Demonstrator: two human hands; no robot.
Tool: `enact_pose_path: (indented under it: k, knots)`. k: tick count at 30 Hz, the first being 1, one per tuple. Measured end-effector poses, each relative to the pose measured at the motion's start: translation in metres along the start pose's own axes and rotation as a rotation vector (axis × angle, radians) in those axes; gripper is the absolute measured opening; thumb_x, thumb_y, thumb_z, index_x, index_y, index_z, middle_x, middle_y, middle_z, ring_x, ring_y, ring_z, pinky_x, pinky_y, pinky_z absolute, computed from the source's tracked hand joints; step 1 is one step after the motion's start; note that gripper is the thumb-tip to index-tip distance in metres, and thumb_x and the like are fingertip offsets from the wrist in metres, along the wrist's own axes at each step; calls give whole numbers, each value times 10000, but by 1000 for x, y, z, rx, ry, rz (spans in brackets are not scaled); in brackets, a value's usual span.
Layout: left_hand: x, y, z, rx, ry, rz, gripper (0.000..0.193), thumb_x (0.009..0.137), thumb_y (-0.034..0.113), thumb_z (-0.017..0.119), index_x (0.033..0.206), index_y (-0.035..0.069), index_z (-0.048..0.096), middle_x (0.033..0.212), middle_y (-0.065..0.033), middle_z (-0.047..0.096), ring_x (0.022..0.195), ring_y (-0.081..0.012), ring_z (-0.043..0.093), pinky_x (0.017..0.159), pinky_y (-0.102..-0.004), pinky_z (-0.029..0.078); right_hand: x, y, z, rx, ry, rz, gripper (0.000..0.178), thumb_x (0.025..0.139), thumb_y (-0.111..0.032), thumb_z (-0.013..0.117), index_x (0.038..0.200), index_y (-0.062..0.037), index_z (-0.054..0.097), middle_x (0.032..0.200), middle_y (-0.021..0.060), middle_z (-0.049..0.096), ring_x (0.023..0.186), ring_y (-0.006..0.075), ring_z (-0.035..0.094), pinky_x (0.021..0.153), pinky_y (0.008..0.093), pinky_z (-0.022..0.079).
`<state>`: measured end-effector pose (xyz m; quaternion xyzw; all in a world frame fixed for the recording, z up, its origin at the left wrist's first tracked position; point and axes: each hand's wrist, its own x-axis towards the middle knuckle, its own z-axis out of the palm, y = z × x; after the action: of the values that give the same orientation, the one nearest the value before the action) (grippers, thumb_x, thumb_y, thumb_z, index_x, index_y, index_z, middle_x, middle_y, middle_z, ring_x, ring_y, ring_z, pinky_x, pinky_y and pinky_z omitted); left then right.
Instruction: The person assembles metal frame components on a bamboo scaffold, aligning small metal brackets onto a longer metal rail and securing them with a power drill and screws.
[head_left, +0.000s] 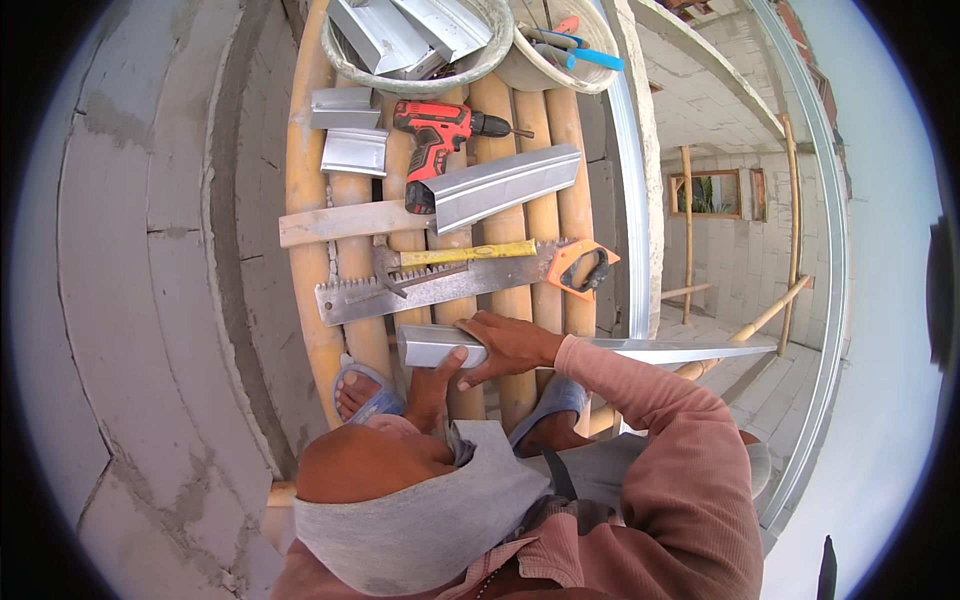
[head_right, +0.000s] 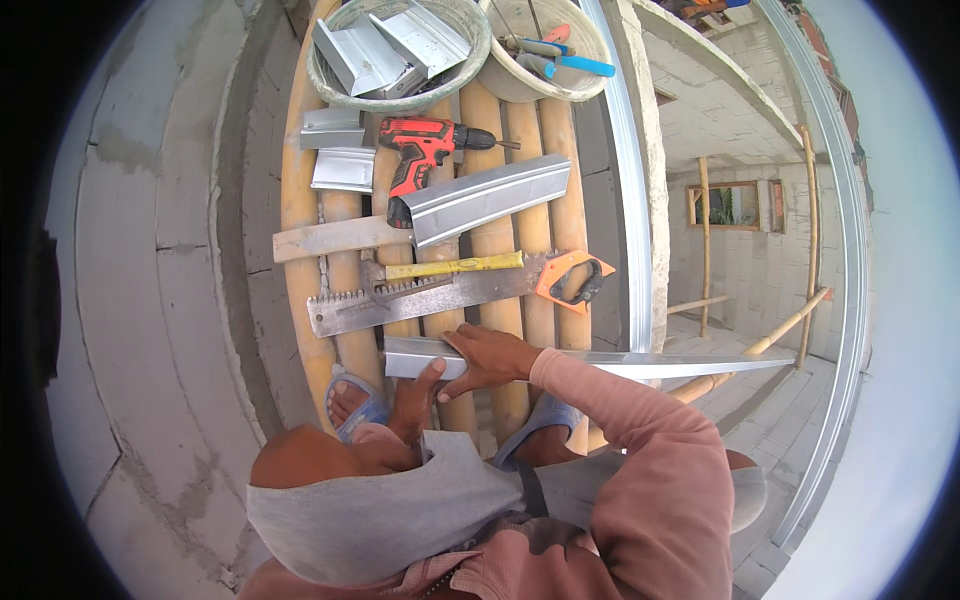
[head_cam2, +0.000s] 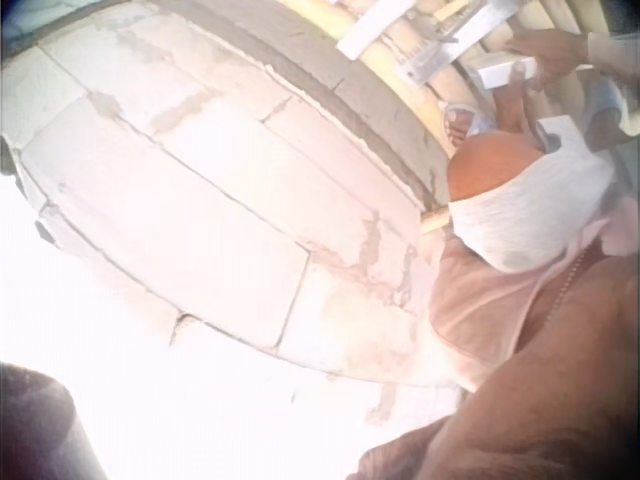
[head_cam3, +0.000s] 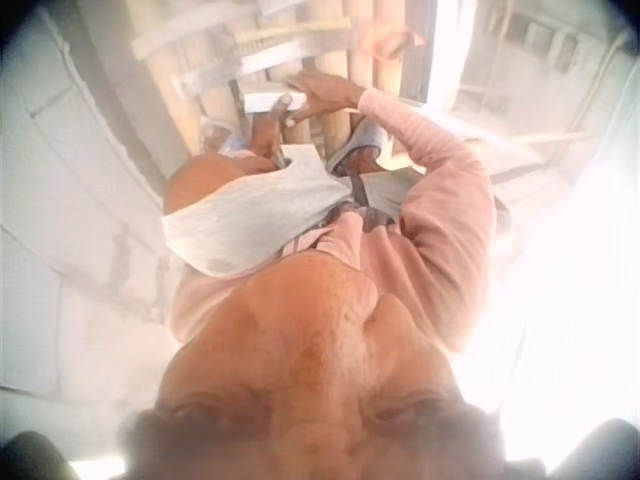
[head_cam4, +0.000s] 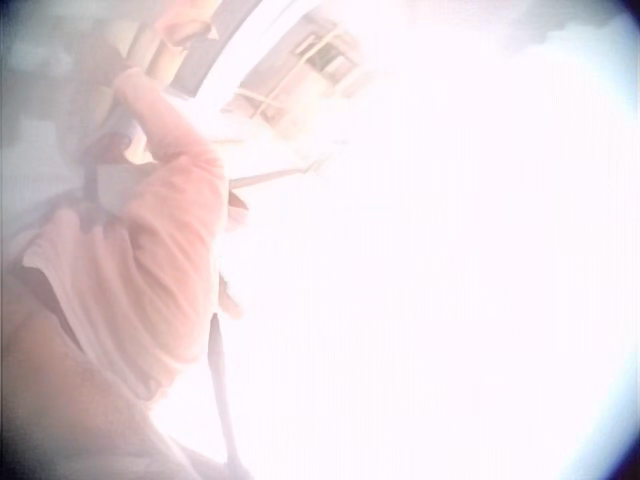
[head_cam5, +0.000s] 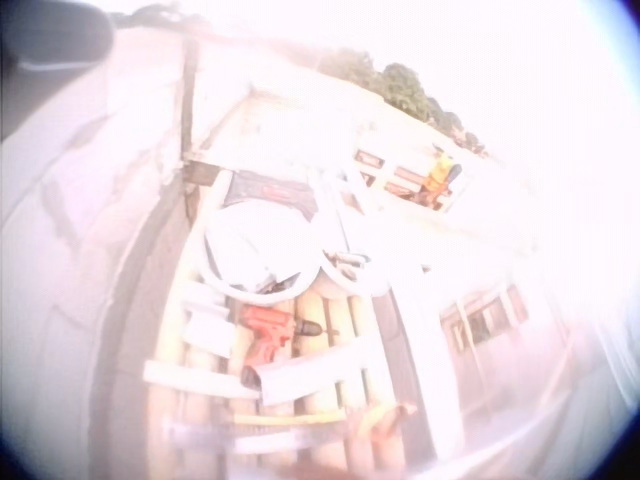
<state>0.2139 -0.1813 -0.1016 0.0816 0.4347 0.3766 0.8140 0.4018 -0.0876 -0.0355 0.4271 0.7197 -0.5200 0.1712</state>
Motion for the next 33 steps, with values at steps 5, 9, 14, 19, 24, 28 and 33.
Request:
enact_pose_path:
  k: [5, 9, 14, 19, 24, 28, 33]
  knots:
    - [-2, 1, 5, 33, 19, 88, 520, 955, 288, 736, 1354, 7, 554, 1283, -98, 611, 1209, -208, 565, 1074, -371, 421, -30, -2, -72, -183, -35, -66, 1023, 858, -715, 679, 1481, 62, 445, 1395, 278, 538, 1285, 421, 563, 1069, 456, 476]
    - [-5, -2, 0, 91, 67, 76, 502, 966, 298, 732, 1344, 19, 553, 1273, -81, 604, 1205, -199, 552, 1085, -369, 407, -60, -17, -175, -185, 38, 110, 748, 995, -570, 604, 1416, 45, 534, 1281, 259, 626, 1183, 394, 634, 1026, 456, 501]
    - [-6, 1, -1, 83, 49, 55, 563, 947, 296, 758, 1385, 35, 518, 1297, -73, 583, 1229, -206, 531, 1104, -374, 385, -64, -34, -249, -201, 439, 130, 496, 1023, -414, 624, 1272, 16, 634, 1064, 217, 701, 992, 359, 698, 867, 437, 538]
    - [-8, 8, -4, 73, 43, 71, 585, 942, 291, 770, 1391, 33, 498, 1274, -76, 585, 1207, -203, 541, 1088, -372, 401, -23, -58, -262, -312, 583, -67, 386, 1027, -340, 609, 1183, 7, 677, 1013, 213, 706, 910, 394, 689, 815, 455, 532]
    - [-5, 6, 0, 85, 20, 89, 560, 950, 287, 763, 1368, 24, 500, 1239, -82, 598, 1166, -195, 564, 1054, -361, 432, 33, -50, -253, -312, 487, 144, 301, 1002, -287, 604, 1071, -17, 719, 896, 243, 693, 855, 442, 666, 765, 487, 505]
    - [-5, 5, 1, 78, 15, 71, 554, 950, 280, 764, 1364, 26, 497, 1233, -82, 599, 1159, -194, 567, 1042, -357, 441, 66, -51, -248, -325, 620, 36, 284, 981, -279, 617, 1032, -23, 727, 907, 236, 709, 831, 441, 670, 769, 504, 505]
    - [-3, -1, -6, 121, 20, 95, 520, 952, 262, 762, 1339, 27, 508, 1226, -76, 600, 1143, -192, 576, 1011, -343, 461, 85, -76, -286, -422, 851, -175, 294, 974, -294, 637, 1035, -24, 735, 923, 203, 732, 856, 398, 701, 799, 475, 533]
